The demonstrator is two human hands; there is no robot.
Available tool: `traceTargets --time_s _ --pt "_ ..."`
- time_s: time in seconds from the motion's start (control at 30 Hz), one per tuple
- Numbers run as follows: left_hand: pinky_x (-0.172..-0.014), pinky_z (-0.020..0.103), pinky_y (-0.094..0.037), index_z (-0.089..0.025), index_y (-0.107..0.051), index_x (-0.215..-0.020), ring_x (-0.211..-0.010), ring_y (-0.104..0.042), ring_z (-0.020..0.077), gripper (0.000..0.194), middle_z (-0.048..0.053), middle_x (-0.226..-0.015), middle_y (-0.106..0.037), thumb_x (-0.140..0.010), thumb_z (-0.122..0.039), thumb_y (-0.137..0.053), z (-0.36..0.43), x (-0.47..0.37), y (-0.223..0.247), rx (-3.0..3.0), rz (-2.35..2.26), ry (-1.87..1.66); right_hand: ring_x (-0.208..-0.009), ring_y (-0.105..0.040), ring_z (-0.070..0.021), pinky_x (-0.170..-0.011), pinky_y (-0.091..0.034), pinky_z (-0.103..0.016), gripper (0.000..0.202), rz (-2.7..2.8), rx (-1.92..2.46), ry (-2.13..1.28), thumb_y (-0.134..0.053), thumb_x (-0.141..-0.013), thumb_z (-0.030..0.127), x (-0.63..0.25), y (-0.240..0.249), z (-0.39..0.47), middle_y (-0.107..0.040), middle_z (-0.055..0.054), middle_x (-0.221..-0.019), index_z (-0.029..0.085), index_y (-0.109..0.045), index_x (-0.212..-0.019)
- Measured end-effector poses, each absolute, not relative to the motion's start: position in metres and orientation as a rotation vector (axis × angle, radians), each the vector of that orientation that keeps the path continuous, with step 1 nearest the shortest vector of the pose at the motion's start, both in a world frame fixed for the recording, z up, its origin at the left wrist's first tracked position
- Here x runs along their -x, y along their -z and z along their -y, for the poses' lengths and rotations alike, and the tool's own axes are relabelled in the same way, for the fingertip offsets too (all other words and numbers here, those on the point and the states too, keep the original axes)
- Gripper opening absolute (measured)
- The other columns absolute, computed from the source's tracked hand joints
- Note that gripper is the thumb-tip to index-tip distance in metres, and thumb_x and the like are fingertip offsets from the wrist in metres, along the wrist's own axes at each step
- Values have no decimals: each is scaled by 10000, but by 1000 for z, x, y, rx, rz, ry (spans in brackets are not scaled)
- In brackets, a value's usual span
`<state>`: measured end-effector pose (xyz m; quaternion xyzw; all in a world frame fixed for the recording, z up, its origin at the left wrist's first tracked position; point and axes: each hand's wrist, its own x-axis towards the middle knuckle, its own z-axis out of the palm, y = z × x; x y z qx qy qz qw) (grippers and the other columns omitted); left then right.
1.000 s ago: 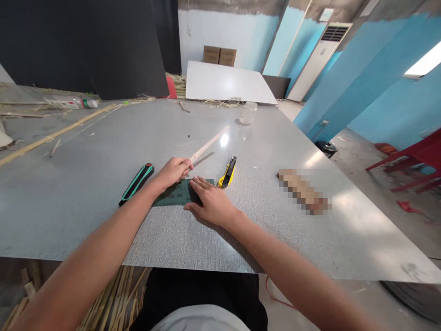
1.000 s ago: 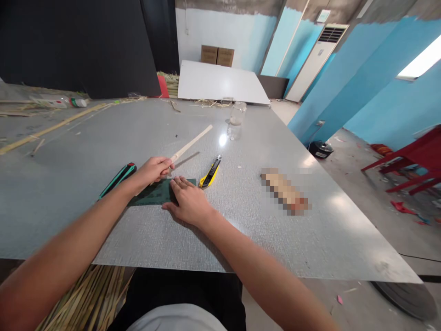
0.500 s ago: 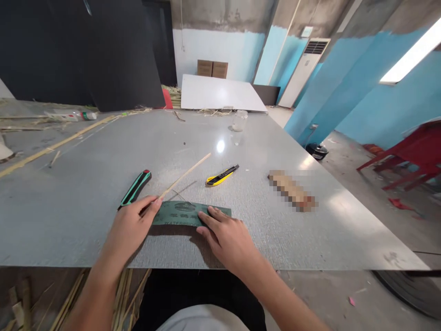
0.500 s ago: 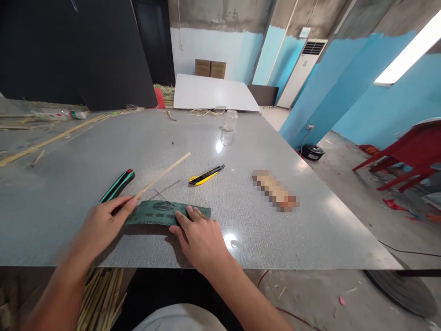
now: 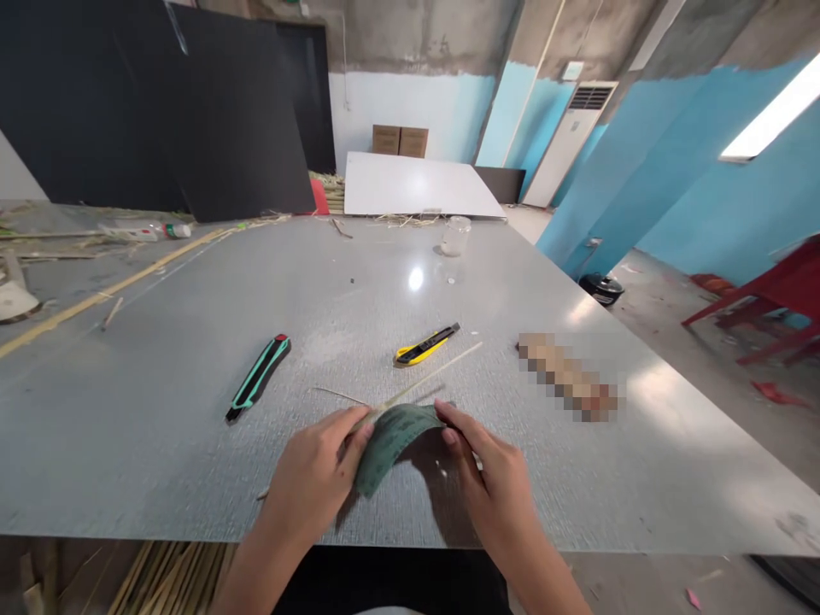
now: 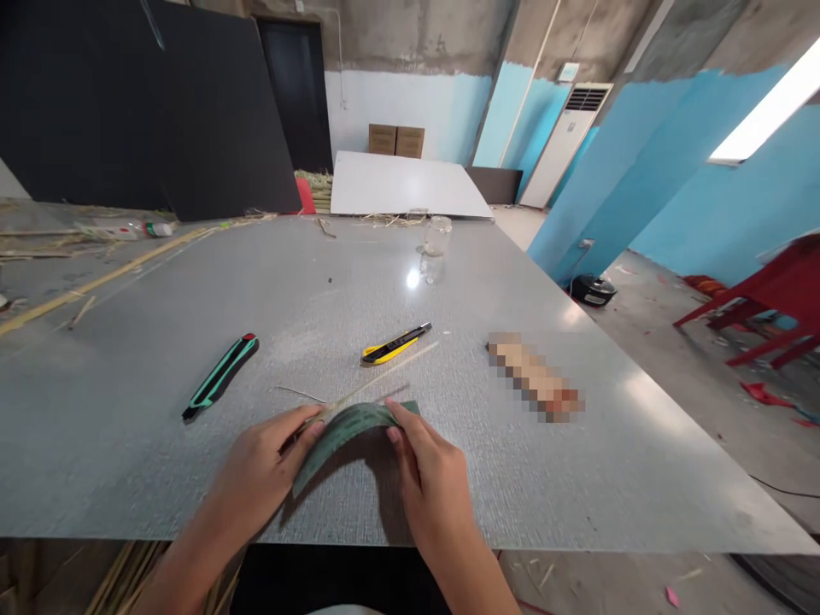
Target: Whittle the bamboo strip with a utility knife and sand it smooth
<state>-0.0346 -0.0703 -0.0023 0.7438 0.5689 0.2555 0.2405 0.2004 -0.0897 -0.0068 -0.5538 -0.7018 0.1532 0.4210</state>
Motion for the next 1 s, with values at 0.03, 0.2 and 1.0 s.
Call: traceTargets --time_s 0.03,0.2,1.0 --pt "-905 360 -546 -297 -705 -1255 -1089 -742 232 400 15 -1238 -779 -1090 -482 -392 71 32 3 -2040 -1528 -689 -921 -796 -166 -762 -603 -233 327 1766 1376 -384 -496 -1071 283 -202 9 92 -819 -64 -1114 207 -727 -1290" --pt "-855 353 -553 -285 -656 -1350 -1021 -753 234 433 33 -1124 -799 -1079 -517 -410 73 28 2 -2009 -1476 -598 -749 -770 -151 -666 -567 -225 316 1648 1399 -346 -481 -1062 300 -212 18 93 -825 -41 -955 215 -772 -1151" --pt "-936 371 -560 -309 -619 -1343 -1155 -654 261 470 58 -1294 -688 -897 -382 -748 86 -6 -10 -1789 -1151 -701 -857 -733 -250 -736 -573 -336 422 887 1309 -1229 -717 -892 585 -212 8 99 -803 -97 -984 201 -794 -1048"
